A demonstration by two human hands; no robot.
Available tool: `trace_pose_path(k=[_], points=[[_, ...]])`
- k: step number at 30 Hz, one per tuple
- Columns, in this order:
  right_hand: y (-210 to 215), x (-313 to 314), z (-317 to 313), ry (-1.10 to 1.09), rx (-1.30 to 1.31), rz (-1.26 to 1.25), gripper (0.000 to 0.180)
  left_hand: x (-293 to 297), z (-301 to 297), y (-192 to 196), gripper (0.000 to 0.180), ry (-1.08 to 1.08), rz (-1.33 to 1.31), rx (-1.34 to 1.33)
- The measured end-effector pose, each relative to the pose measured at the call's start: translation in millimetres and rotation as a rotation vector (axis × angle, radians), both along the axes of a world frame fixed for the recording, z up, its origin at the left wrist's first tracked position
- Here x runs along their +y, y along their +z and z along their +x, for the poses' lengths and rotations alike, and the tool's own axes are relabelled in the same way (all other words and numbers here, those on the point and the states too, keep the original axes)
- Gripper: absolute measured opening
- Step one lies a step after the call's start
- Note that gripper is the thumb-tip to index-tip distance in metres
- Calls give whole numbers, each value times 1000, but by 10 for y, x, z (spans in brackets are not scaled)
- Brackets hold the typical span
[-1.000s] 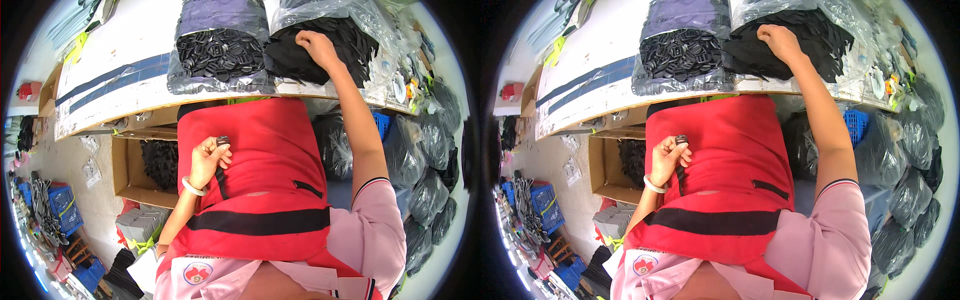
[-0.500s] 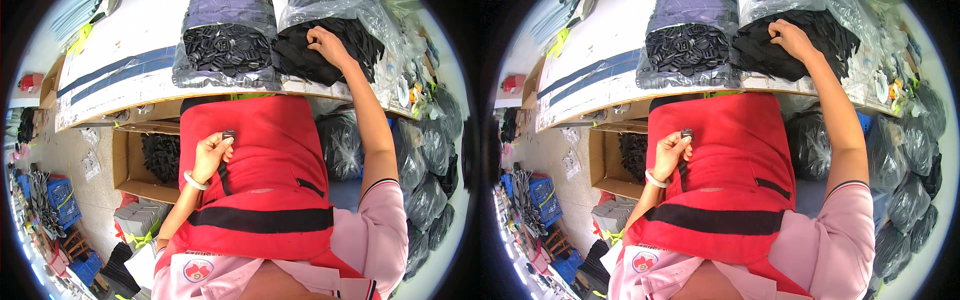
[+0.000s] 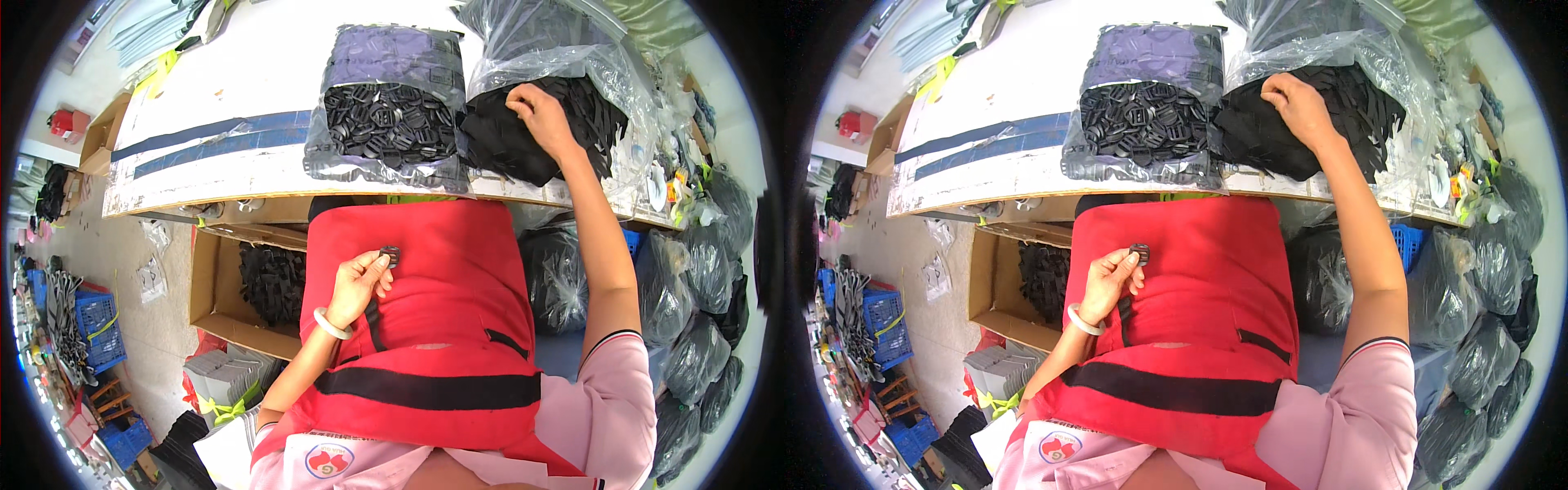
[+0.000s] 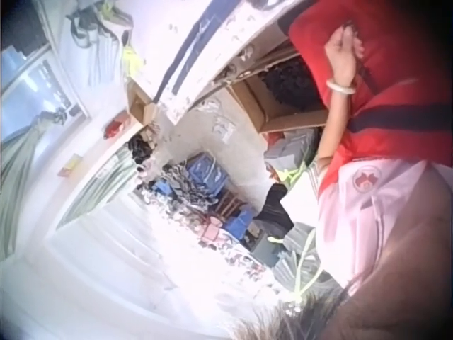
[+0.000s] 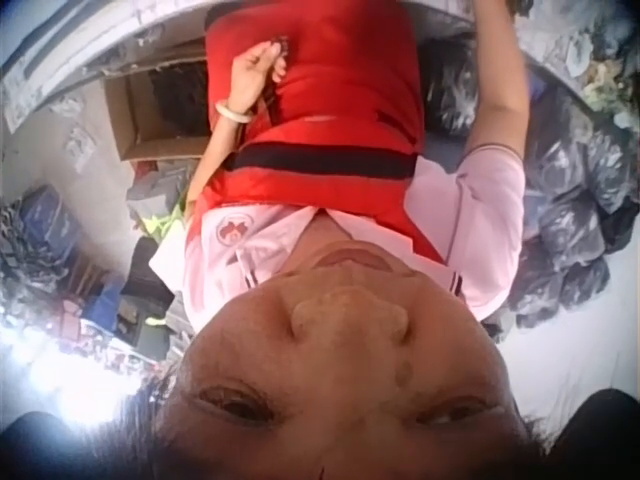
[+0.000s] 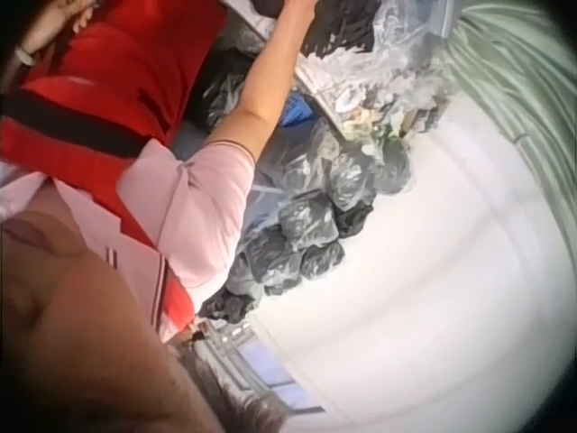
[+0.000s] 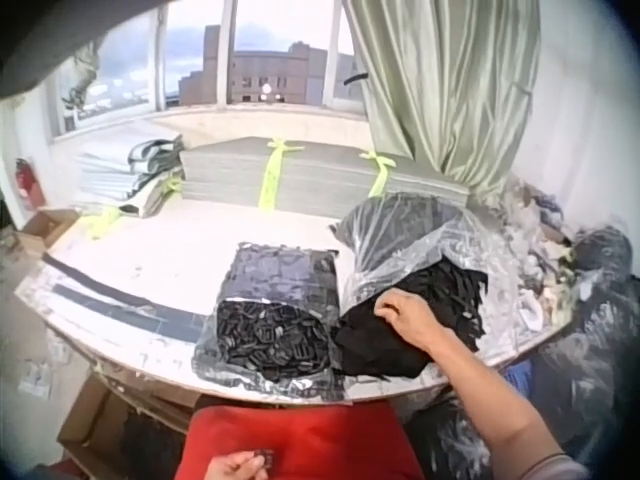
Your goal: Assembling plastic buckles onto nylon straps at a workbench in a factory setting.
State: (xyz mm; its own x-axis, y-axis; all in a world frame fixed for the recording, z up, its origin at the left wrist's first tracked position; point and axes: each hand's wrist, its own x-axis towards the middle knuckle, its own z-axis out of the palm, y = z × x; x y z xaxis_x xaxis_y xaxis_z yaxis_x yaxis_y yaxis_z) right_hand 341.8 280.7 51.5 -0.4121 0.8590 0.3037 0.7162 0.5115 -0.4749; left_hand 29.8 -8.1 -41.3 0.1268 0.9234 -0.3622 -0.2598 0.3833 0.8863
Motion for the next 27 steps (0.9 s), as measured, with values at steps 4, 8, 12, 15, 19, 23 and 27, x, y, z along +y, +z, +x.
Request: trace_pose_path(k=[4,8,12,15,19,23,27], points=[[-120,-20,-137,44,-24,1,22,-2,-13,-4,21,-11,-41,40],[-182,36,-271,122,-252,79,27,8,-24,57,21,-12,-23,63],[-498,377,-247,628,720,424,5,109,57,37,19,16,2,12],[274,-245,-568,24,107,216,7,70,-16,78,18,119,23,-82],[871,-1010,-823,-92,183,-201,11,148,8,210,18,156,70,-99],[484,-1771,-1340,201,401,-905,13,92,-58,223,17,230,74,-127],[-99,-2035,-1323,180,526,-1264,17,130,110,242,22,239,143,-137]])
